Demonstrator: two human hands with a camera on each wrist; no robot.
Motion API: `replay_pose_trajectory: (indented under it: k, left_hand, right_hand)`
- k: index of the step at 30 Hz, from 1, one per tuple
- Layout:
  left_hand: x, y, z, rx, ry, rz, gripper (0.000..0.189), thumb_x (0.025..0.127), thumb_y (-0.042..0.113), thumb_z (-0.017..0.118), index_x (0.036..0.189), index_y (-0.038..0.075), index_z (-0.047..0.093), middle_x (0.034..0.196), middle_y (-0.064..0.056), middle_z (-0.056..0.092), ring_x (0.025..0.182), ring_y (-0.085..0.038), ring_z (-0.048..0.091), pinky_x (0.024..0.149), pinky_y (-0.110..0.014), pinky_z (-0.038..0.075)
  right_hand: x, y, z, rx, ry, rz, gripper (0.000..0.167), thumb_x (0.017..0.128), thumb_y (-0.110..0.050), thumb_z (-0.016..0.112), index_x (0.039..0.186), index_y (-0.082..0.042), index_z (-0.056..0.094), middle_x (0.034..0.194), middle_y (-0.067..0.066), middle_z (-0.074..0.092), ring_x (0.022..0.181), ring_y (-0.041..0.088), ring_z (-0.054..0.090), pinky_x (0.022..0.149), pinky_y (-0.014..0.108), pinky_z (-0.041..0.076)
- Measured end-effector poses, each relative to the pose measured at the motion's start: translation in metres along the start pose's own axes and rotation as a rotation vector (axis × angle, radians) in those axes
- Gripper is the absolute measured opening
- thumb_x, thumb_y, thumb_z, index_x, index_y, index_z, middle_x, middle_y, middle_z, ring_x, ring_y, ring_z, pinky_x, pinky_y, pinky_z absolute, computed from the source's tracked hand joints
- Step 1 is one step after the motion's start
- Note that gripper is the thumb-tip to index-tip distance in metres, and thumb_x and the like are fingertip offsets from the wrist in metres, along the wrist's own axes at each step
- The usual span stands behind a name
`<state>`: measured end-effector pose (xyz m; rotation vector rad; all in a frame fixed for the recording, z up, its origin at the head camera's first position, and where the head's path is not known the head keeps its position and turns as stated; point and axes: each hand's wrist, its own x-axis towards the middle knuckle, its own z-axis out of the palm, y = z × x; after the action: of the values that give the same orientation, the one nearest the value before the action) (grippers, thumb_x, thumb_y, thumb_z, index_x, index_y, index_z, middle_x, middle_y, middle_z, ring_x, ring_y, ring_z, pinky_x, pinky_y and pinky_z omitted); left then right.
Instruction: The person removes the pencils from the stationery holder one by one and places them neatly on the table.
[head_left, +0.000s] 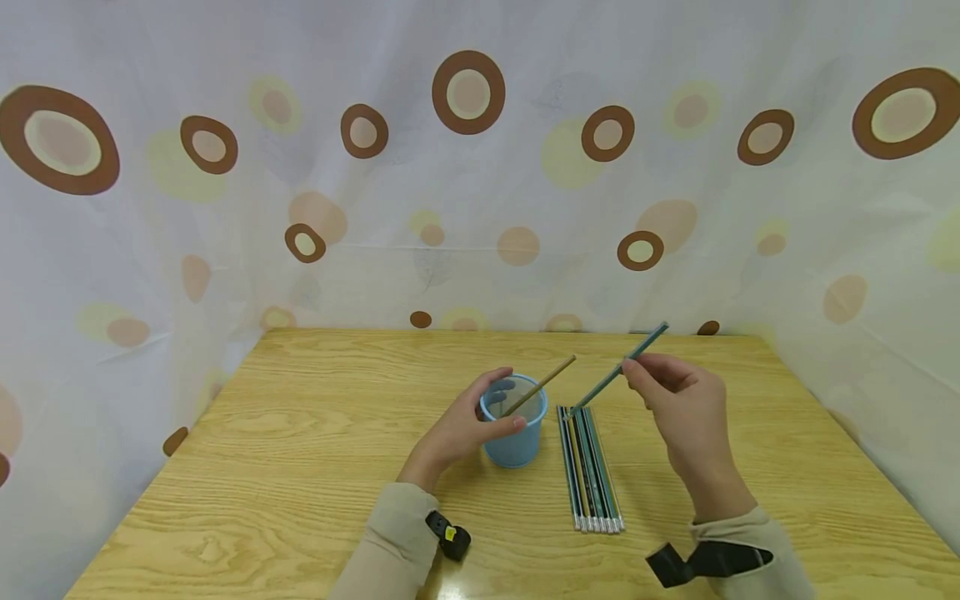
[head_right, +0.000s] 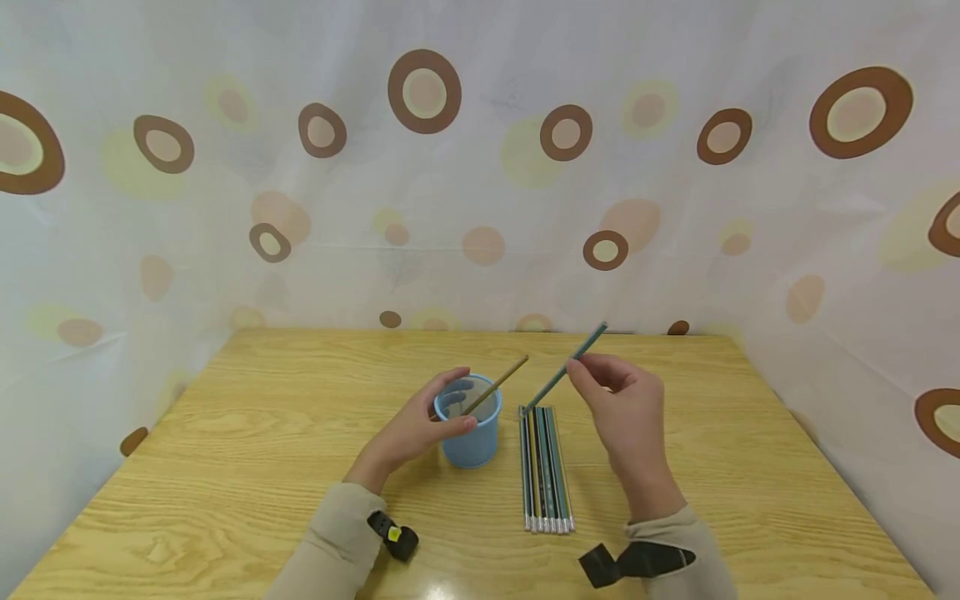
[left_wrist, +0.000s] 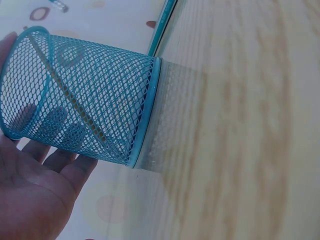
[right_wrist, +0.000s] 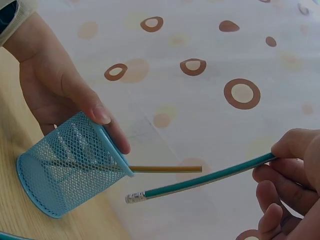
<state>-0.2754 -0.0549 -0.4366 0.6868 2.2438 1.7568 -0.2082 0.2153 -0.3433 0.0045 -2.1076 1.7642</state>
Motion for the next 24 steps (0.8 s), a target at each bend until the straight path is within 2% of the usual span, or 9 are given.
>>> replay_pose_trajectory:
  k: [11,18,24]
  left_hand:
    - [-0.002,0.002,0.000,-0.004,0.000,-0.003,0.070,0.089,0.040,0.074,0.148,0.045,0.035,0.148,0.002,0.040,0.134,-0.033,0.041,0.101,-0.058,0.038]
    - [-0.002,0.001,0.001,-0.005,-0.002,-0.003,0.070,0.089,0.040,0.073,0.148,0.045,0.035,0.148,0.001,0.040,0.135,-0.035,0.040,0.101,-0.058,0.037]
    - [-0.002,0.003,0.000,-0.005,-0.001,-0.003,0.071,0.089,0.040,0.073,0.148,0.045,0.035,0.149,0.000,0.040,0.135,-0.035,0.040,0.101,-0.059,0.037]
  right_hand:
    - [0.005,0.018,-0.004,-0.089,-0.036,0.030,0.041,0.092,-0.029,0.072,0.114,0.006,0.070,0.092,-0.008,0.067,0.086,0.011,0.059,0.066,0.022,0.048]
    - [0.009,0.029,-0.005,-0.154,-0.074,0.075,0.046,0.094,-0.035,0.070,0.118,0.003,0.069,0.095,-0.007,0.067,0.087,0.010,0.059,0.066,0.024,0.049]
    - [0.012,0.036,-0.008,-0.190,-0.111,0.122,0.048,0.095,-0.037,0.067,0.123,0.002,0.066,0.103,-0.003,0.066,0.093,0.008,0.058,0.073,0.023,0.049]
